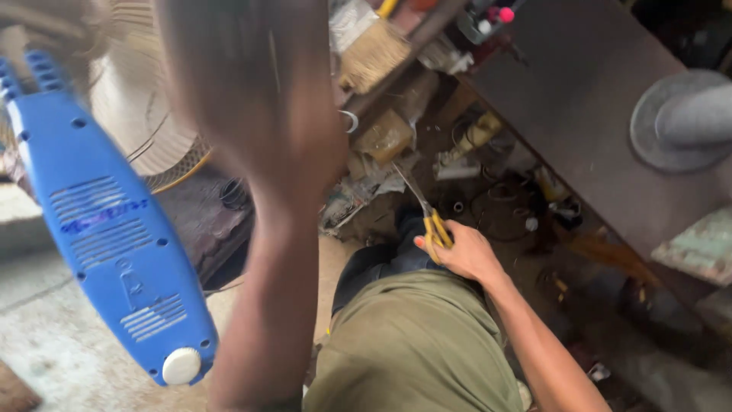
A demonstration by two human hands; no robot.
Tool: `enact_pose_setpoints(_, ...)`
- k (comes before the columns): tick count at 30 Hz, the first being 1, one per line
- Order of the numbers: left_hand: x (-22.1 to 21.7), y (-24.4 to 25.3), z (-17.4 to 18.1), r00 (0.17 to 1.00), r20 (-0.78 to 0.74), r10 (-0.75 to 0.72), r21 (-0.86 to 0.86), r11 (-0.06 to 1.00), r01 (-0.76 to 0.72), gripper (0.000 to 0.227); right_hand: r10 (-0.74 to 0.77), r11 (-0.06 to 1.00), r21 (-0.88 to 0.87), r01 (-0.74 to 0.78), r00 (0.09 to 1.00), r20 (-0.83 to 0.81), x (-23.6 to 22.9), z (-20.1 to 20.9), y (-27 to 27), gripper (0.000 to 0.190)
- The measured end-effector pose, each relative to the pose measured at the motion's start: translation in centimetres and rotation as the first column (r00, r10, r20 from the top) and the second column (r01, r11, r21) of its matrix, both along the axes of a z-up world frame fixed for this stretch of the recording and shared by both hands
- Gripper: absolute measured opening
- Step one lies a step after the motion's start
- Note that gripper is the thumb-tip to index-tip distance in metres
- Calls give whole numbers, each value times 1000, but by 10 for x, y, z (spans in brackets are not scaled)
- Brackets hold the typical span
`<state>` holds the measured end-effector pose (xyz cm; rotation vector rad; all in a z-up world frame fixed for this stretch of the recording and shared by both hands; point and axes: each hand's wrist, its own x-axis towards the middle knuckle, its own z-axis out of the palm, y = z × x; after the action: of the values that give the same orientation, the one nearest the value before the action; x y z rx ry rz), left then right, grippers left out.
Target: The person strips insulation from wires using shears, twists the exposed conductors, and connects them to terminals inside the blue fan housing. They repeatedly cut, strip, and twist wires while working on the fan's internal wiring.
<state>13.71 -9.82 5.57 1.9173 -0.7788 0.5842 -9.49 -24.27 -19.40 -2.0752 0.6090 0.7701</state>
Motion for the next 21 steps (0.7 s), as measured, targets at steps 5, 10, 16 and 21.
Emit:
enact_pose_setpoints(5, -111, 24, -99, 853, -510, -110, -10, 992, 122, 13, -119, 984, 134, 120, 993, -21, -24, -29, 40, 72)
enact_pose_setpoints(10, -105, 29, -235, 816, -550, 177, 523, 835, 171, 16, -204, 952, 223, 207, 978, -36, -75, -71, 78, 58)
enact_pose_setpoints(16, -2, -18, -387, 954, 19, 301, 861, 479, -168, 46, -402, 842, 270, 467, 877, -264, -162, -124, 114, 49)
enact_pose_setpoints(21, 84, -54, -453, 775, -101, 624, 897, 394, -201, 49, -647, 631, 220, 744, 661, -380, -234, -184, 131, 40)
